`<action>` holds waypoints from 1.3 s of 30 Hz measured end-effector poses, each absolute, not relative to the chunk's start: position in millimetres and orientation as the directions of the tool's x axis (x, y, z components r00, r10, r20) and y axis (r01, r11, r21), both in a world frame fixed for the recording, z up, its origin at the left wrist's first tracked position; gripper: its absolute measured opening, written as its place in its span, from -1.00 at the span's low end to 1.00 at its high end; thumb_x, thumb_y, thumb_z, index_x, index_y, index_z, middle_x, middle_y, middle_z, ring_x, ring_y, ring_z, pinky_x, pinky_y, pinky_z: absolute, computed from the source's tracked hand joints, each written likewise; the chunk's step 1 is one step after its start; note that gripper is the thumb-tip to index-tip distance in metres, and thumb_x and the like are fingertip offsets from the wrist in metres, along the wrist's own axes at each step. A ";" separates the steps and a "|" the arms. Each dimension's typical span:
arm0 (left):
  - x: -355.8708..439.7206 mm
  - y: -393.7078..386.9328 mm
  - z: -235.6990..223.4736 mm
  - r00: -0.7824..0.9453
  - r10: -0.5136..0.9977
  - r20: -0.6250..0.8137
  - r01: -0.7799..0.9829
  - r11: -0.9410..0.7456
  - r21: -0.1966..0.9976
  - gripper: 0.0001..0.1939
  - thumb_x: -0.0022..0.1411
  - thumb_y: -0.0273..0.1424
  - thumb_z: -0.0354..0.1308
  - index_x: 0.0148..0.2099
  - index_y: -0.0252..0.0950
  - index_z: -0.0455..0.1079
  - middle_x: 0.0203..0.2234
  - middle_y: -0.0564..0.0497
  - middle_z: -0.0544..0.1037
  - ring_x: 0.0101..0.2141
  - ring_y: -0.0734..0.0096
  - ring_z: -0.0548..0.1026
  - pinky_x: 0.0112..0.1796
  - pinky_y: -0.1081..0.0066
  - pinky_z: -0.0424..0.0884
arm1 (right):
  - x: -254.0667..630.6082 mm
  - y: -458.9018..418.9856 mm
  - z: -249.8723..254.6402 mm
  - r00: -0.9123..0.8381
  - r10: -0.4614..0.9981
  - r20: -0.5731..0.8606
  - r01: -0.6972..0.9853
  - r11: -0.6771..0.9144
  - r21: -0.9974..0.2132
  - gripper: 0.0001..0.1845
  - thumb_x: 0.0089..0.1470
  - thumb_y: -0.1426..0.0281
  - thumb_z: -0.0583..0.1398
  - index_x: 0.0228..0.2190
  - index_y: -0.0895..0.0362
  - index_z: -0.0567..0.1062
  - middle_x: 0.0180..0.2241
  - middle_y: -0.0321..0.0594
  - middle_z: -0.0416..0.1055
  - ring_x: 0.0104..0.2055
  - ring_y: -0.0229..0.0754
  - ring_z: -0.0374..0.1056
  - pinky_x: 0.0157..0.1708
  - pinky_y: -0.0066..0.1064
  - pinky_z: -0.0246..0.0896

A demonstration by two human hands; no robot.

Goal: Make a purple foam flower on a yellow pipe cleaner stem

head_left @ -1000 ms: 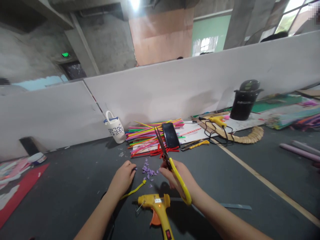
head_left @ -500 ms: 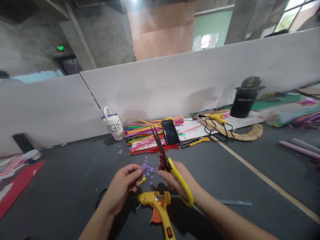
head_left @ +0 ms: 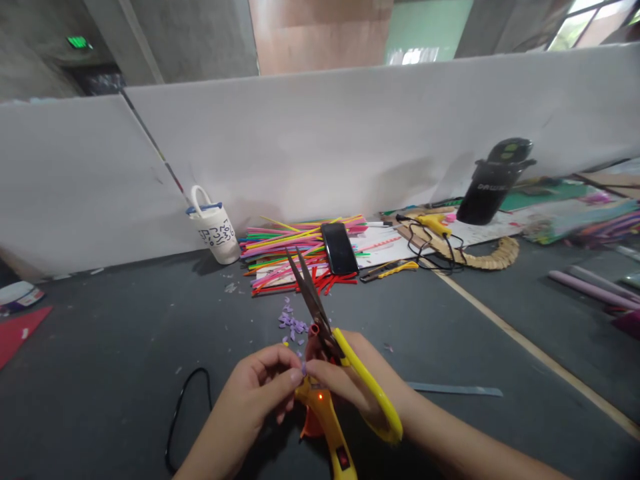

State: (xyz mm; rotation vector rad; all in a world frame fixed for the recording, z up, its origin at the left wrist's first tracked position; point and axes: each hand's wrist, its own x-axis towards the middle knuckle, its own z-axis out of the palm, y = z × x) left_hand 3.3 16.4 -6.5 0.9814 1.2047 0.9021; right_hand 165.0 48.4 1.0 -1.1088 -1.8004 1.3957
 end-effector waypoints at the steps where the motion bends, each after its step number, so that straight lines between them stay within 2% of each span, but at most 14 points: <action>1: 4.9 15.7 -5.6 0.131 0.945 -0.300 -0.015 0.305 0.952 -0.78 0.02 -0.27 0.25 -0.47 -0.32 0.39 -0.73 0.18 0.28 -0.68 0.61 0.16 -0.64 0.58 0.10 | 164.9 47.7 1.0 -0.473 0.881 -0.027 0.256 0.107 -0.961 -0.92 -0.09 0.52 0.12 -0.55 0.14 0.34 -0.60 -0.40 0.23 -0.55 -0.32 0.14 -0.54 -0.52 0.06; 4: 8.9 14.2 -3.9 0.095 0.971 -0.221 0.084 0.213 0.973 -0.86 0.01 -0.35 0.21 -0.50 -0.32 0.41 -0.67 0.12 0.35 -0.64 0.55 0.26 -0.59 0.53 0.19 | 164.2 45.5 -0.2 -0.464 0.886 -0.006 0.272 0.135 -0.953 -0.90 -0.13 0.55 0.09 -0.57 0.12 0.29 -0.61 -0.41 0.20 -0.56 -0.33 0.12 -0.54 -0.53 0.03; 6: 10.0 13.8 -4.1 0.062 0.989 -0.134 0.174 0.122 0.977 -0.92 -0.02 -0.42 0.19 -0.51 -0.30 0.43 -0.60 0.06 0.43 -0.54 0.45 0.38 -0.48 0.48 0.31 | 163.8 44.2 -3.0 -0.458 0.889 0.011 0.283 0.157 -0.946 -0.90 -0.15 0.54 0.09 -0.57 0.12 0.27 -0.61 -0.40 0.19 -0.56 -0.32 0.11 -0.54 -0.52 0.02; 9: 9.6 13.4 -6.3 0.008 1.000 -0.014 0.317 0.011 0.948 -0.94 -0.03 -0.48 0.16 -0.50 -0.27 0.45 -0.50 0.02 0.51 -0.40 0.33 0.47 -0.34 0.42 0.36 | 164.0 42.1 -8.7 -0.445 0.894 0.052 0.336 0.220 -0.916 -0.93 -0.14 0.51 0.10 -0.54 0.12 0.29 -0.57 -0.37 0.23 -0.54 -0.30 0.12 -0.51 -0.50 0.03; 13: 8.7 11.4 -10.3 -0.039 0.997 0.065 0.406 -0.044 0.913 -0.90 -0.01 -0.49 0.13 -0.46 -0.24 0.45 -0.49 0.04 0.52 -0.41 0.32 0.49 -0.35 0.41 0.38 | 164.4 40.0 -12.7 -0.439 0.897 0.055 0.403 0.252 -0.880 -0.95 -0.15 0.50 0.09 -0.52 0.12 0.30 -0.56 -0.36 0.24 -0.53 -0.29 0.11 -0.50 -0.48 0.03; 19: 14.7 7.2 -11.5 -0.067 0.983 0.170 0.467 -0.120 0.876 -0.89 -0.02 -0.52 0.16 -0.50 -0.21 0.45 -0.49 0.02 0.53 -0.42 0.29 0.49 -0.40 0.42 0.36 | 162.5 38.6 -11.9 -0.431 0.901 0.048 0.402 0.239 -0.884 -0.93 -0.15 0.51 0.09 -0.53 0.11 0.28 -0.57 -0.37 0.24 -0.55 -0.30 0.11 -0.52 -0.49 0.03; 22: 15.5 6.7 -5.9 -0.130 0.977 0.167 0.372 -0.108 0.922 -0.86 -0.02 -0.52 0.18 -0.55 -0.21 0.42 -0.55 0.05 0.47 -0.48 0.35 0.44 -0.44 0.46 0.33 | 165.8 40.0 -6.4 -0.437 0.897 0.060 0.400 0.254 -0.881 -0.95 -0.06 0.42 0.12 -0.50 0.12 0.30 -0.57 -0.36 0.29 -0.54 -0.29 0.15 -0.52 -0.50 0.04; 24: 12.2 7.8 -1.5 -0.169 0.981 0.093 0.234 -0.052 0.971 -0.88 -0.01 -0.49 0.21 -0.56 -0.23 0.42 -0.58 0.09 0.41 -0.55 0.43 0.37 -0.51 0.50 0.29 | 169.5 42.1 -0.8 -0.445 0.893 0.061 0.428 0.273 -0.862 -0.82 -0.02 0.26 0.17 -0.42 0.12 0.34 -0.52 -0.31 0.36 -0.52 -0.26 0.20 -0.51 -0.48 0.05; 27: 4.6 10.5 1.8 -0.251 0.967 -0.053 -0.041 0.045 0.998 -0.92 -0.05 -0.41 0.30 -0.51 -0.25 0.46 -0.58 0.13 0.39 -0.63 0.57 0.26 -0.62 0.58 0.20 | 172.9 44.5 4.2 -0.440 0.896 0.066 0.576 0.338 -0.745 -0.57 -0.10 0.05 0.23 -0.34 0.13 0.35 -0.46 -0.24 0.41 -0.48 -0.17 0.26 -0.49 -0.42 0.06; 30: 0.1 12.3 0.6 -0.306 0.940 -0.152 -0.256 0.073 0.964 -0.88 -0.12 -0.39 0.36 -0.49 -0.28 0.48 -0.60 0.12 0.41 -0.62 0.59 0.25 -0.63 0.62 0.20 | 170.7 43.7 0.2 -0.446 0.892 0.075 0.696 0.399 -0.598 -0.45 -0.15 -0.06 0.24 -0.32 0.15 0.34 -0.43 -0.15 0.43 -0.42 -0.05 0.33 -0.46 -0.35 0.08; 34: 1.5 11.9 0.1 -0.327 0.928 -0.176 -0.373 0.044 0.927 -0.87 -0.16 -0.45 0.37 -0.46 -0.27 0.52 -0.57 0.12 0.43 -0.61 0.62 0.29 -0.64 0.65 0.20 | 164.7 40.1 -11.6 -0.488 0.871 0.063 0.737 0.450 -0.505 -0.38 -0.11 -0.14 0.17 -0.32 0.17 0.36 -0.41 -0.09 0.45 -0.39 0.05 0.39 -0.44 -0.29 0.12; 39: 4.7 10.7 5.1 -0.363 0.916 -0.170 -0.432 -0.004 0.902 -0.84 -0.28 -0.58 0.34 -0.56 -0.28 0.49 -0.56 0.15 0.42 -0.64 0.66 0.27 -0.66 0.65 0.21 | 162.7 36.6 -18.6 -0.509 0.857 0.086 0.716 0.477 -0.510 -0.38 -0.08 -0.15 0.14 -0.29 0.18 0.38 -0.42 -0.09 0.47 -0.40 0.05 0.42 -0.46 -0.29 0.15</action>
